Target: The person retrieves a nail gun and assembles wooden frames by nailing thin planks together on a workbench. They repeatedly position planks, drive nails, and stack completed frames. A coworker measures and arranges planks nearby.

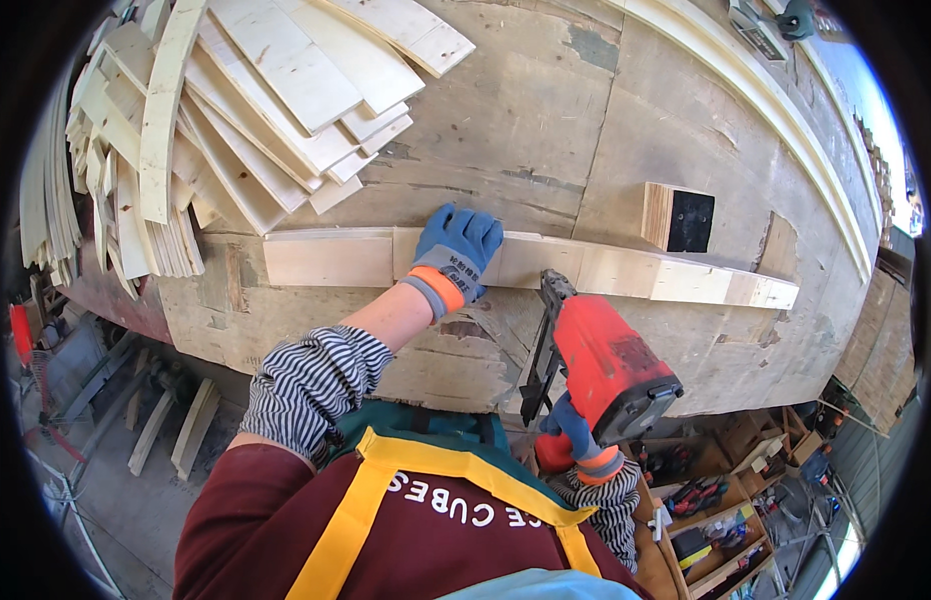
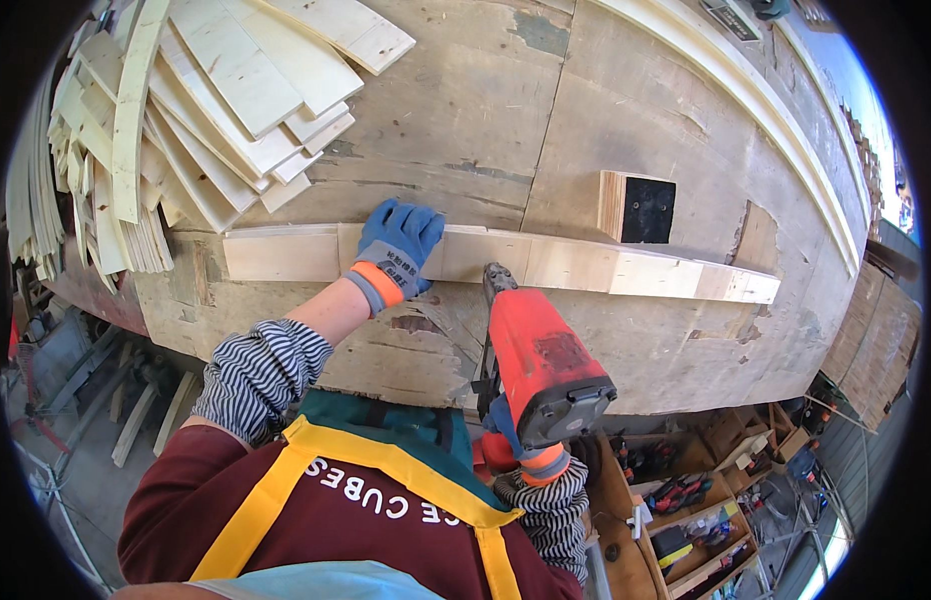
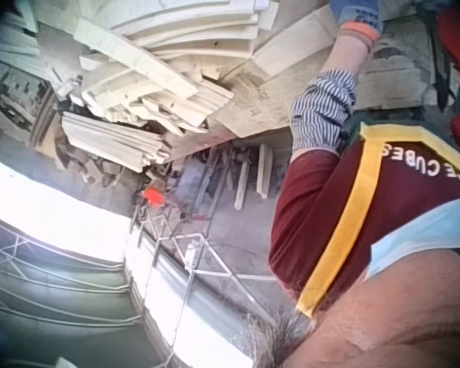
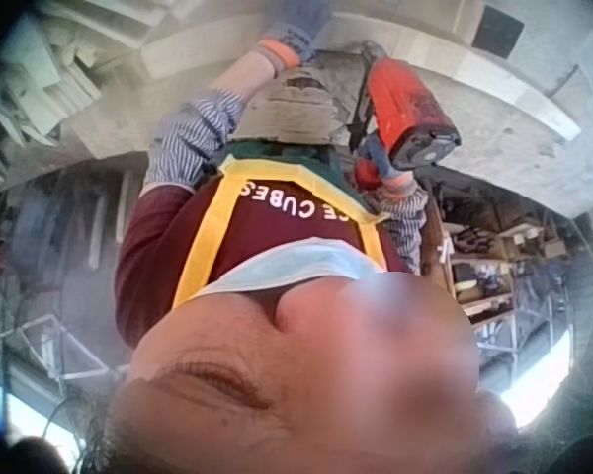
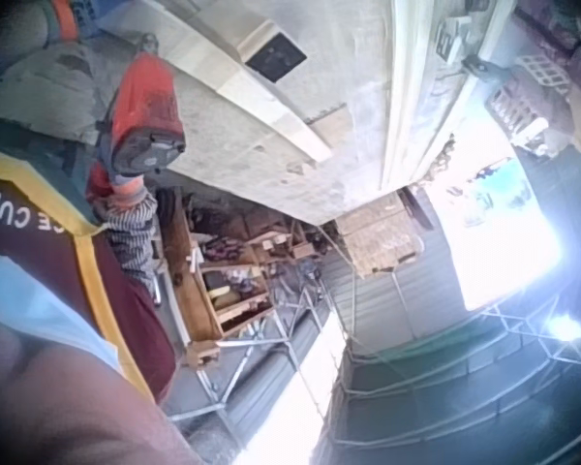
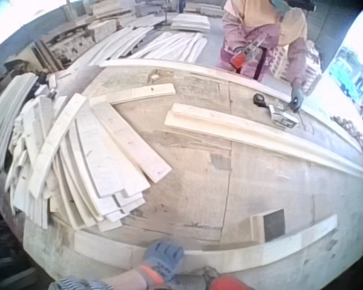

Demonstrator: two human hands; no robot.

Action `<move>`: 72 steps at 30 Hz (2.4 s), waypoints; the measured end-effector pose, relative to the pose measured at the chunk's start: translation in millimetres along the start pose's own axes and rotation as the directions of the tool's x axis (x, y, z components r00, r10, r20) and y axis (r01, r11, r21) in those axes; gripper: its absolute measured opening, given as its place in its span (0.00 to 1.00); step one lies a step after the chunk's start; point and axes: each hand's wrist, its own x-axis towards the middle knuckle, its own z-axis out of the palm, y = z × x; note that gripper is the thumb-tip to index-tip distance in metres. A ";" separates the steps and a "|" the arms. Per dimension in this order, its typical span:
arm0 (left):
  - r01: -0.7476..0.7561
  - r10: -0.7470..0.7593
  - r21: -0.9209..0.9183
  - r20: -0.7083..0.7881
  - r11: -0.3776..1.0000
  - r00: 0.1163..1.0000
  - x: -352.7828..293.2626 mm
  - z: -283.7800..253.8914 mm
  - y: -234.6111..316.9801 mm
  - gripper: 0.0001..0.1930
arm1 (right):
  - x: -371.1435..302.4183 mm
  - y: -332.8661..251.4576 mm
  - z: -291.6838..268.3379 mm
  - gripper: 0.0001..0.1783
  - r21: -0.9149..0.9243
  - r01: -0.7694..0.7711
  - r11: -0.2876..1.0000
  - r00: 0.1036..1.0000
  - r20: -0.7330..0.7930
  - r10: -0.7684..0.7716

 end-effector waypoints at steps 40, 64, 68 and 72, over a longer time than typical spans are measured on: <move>0.028 -0.025 0.039 -0.075 0.999 0.997 -2.7 0.2 0.5 0.38 | 5.3 32.0 24.8 0.09 0.149 0.025 0.989 0.989 0.138 -0.046; 0.082 -0.094 -0.095 -0.129 0.992 0.987 -81.1 14.3 -81.5 0.51 | -4.9 -2.3 51.9 0.12 -0.003 -0.002 1.000 0.987 0.162 0.003; 0.077 -0.089 -0.129 -0.088 0.989 0.992 -81.0 7.2 -82.5 0.48 | 8.6 -14.3 82.4 0.06 0.023 0.051 0.998 0.953 0.298 -0.056; 0.052 -0.083 -0.157 -0.199 0.986 0.976 -86.3 15.8 -84.2 0.45 | 33.1 -19.5 110.4 0.09 0.034 0.017 0.999 0.960 0.279 -0.025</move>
